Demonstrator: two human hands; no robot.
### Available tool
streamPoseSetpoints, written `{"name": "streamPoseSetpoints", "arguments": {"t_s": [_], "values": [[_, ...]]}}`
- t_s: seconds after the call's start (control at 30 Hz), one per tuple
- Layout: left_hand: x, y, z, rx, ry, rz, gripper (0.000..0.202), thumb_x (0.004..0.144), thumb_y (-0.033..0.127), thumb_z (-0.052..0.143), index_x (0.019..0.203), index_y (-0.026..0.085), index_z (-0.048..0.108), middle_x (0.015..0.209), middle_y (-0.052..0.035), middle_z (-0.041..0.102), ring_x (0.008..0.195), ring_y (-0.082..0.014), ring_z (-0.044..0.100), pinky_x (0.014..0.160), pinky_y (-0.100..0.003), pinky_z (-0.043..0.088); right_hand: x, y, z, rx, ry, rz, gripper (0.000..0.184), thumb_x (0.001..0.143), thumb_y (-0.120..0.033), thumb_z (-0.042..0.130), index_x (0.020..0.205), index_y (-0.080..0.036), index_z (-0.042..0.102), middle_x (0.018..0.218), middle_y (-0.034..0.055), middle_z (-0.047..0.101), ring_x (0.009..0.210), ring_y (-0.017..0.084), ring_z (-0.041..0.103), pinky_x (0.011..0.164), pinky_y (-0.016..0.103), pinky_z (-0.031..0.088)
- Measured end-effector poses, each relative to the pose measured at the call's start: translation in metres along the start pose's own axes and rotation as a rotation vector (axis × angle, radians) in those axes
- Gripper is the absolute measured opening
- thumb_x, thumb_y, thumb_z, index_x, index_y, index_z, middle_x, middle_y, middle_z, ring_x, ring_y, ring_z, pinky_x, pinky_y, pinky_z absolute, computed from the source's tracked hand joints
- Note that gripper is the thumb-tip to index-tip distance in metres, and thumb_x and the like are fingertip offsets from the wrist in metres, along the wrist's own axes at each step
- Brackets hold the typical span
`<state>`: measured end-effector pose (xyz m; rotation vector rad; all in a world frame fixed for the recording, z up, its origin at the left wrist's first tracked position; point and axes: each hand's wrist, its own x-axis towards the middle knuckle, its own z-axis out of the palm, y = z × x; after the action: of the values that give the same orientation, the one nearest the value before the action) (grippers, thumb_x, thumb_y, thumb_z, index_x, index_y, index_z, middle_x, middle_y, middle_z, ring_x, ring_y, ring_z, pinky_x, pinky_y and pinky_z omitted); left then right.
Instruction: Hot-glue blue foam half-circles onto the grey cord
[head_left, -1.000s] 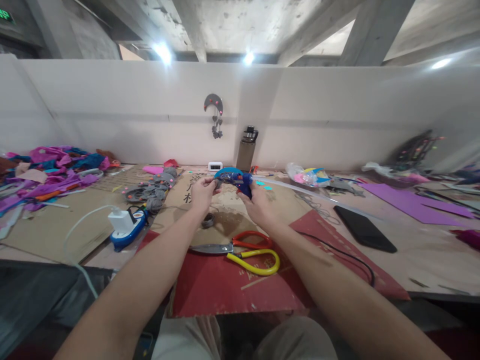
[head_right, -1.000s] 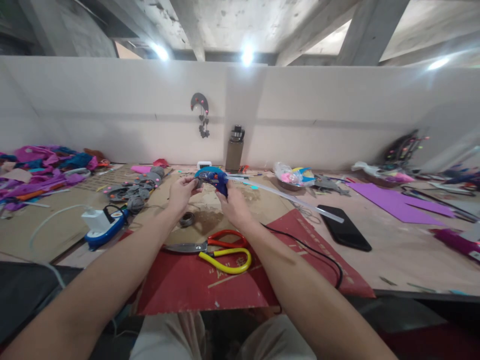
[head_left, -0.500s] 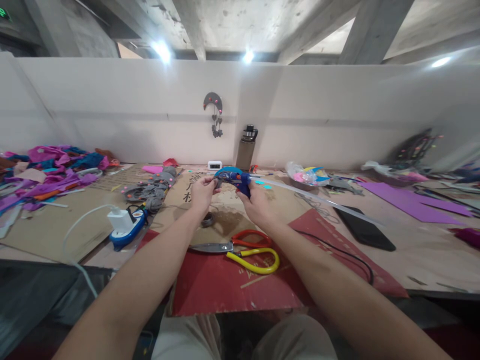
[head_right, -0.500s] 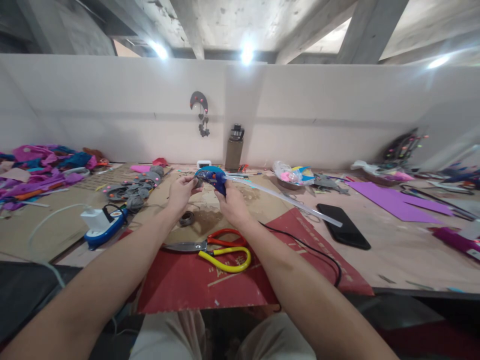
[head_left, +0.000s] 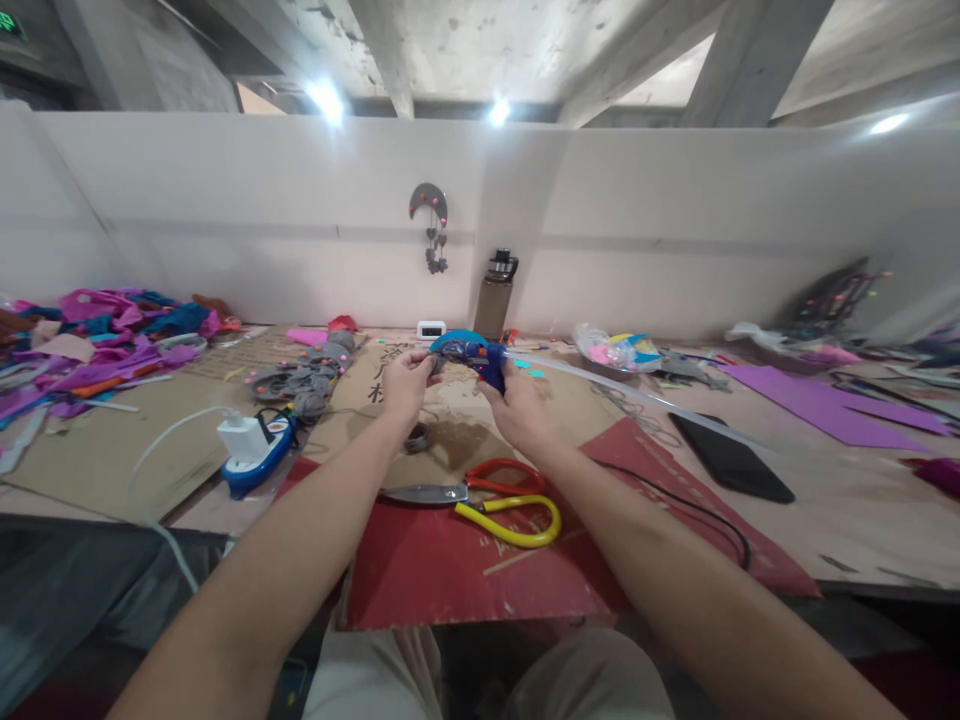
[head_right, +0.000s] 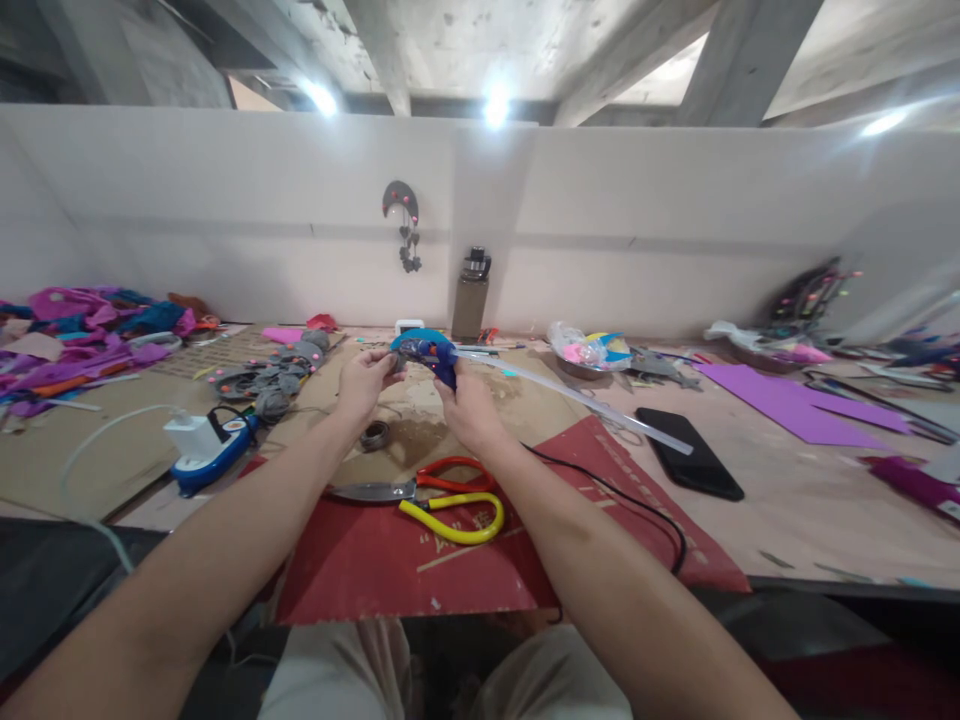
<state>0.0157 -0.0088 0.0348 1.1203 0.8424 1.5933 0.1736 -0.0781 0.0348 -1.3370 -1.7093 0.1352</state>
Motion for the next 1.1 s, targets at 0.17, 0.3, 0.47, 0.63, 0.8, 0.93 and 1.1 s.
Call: {"name": "streamPoseSetpoints", "arguments": {"t_s": [0.17,0.3,0.47,0.63,0.8,0.93,1.1], "values": [[0.0021,-0.0016,-0.0016,-0.018,-0.004,0.007,0.013,0.068,0.018,0.064,0.077,0.01,0.061,0.067,-0.0035,0.063,0.057,-0.0101,0.06,0.059,-0.026,0.052,0.0003,-0.0002,0.0001,-0.005,0.007,0.006,0.037,0.083,-0.03,0.045,0.117,-0.017,0.049,0.101,0.0131,0.062,0.091,0.028,0.058,0.082,0.043,0.044],[0.0022,-0.001,-0.0017,-0.029,-0.001,0.013,0.013,0.068,0.019,0.065,0.077,0.01,0.062,0.068,-0.0035,0.063,0.057,-0.0099,0.06,0.06,-0.026,0.053,0.0005,-0.0004,-0.0006,-0.008,0.01,0.015,0.038,0.083,-0.031,0.045,0.118,-0.018,0.048,0.097,0.0122,0.063,0.088,0.029,0.059,0.079,0.043,0.045],[0.0017,0.0019,-0.0008,-0.042,0.02,0.016,0.011,0.069,0.019,0.065,0.075,0.011,0.062,0.068,-0.0031,0.064,0.057,-0.0099,0.06,0.061,-0.026,0.053,0.0009,0.0026,-0.0001,-0.005,0.017,-0.009,0.038,0.083,-0.032,0.044,0.119,-0.017,0.048,0.101,0.0134,0.062,0.096,0.03,0.057,0.084,0.045,0.044],[0.0015,0.0028,-0.0017,-0.044,0.028,0.031,0.012,0.069,0.02,0.065,0.076,0.011,0.061,0.07,-0.0031,0.064,0.058,-0.0098,0.06,0.063,-0.027,0.053,0.0012,0.0049,0.0007,0.006,0.019,-0.005,0.039,0.084,-0.033,0.043,0.119,-0.018,0.047,0.104,0.0134,0.061,0.099,0.03,0.056,0.086,0.046,0.043],[0.0008,0.0058,-0.0019,-0.049,0.032,0.032,0.011,0.069,0.019,0.065,0.075,0.011,0.06,0.068,-0.0026,0.064,0.059,-0.0104,0.061,0.063,-0.027,0.053,0.0008,0.0028,-0.0012,-0.008,0.017,0.012,0.037,0.083,-0.032,0.044,0.117,-0.018,0.048,0.101,0.0137,0.062,0.097,0.031,0.057,0.084,0.046,0.043],[0.0003,0.0067,-0.0007,-0.052,0.028,0.032,0.01,0.069,0.019,0.064,0.074,0.011,0.06,0.067,-0.0024,0.064,0.059,-0.0099,0.061,0.063,-0.026,0.053,0.0007,0.001,-0.0009,-0.017,0.02,0.012,0.038,0.083,-0.032,0.044,0.117,-0.017,0.048,0.098,0.0136,0.062,0.092,0.03,0.058,0.082,0.045,0.044],[0.0016,0.0021,-0.0001,-0.048,0.011,0.023,0.012,0.068,0.02,0.066,0.074,0.011,0.061,0.068,-0.0037,0.064,0.059,-0.0105,0.061,0.064,-0.028,0.053,0.0001,0.0006,0.0005,-0.025,0.026,-0.002,0.037,0.082,-0.032,0.045,0.117,-0.018,0.049,0.098,0.0126,0.063,0.089,0.028,0.058,0.079,0.044,0.045]]}}
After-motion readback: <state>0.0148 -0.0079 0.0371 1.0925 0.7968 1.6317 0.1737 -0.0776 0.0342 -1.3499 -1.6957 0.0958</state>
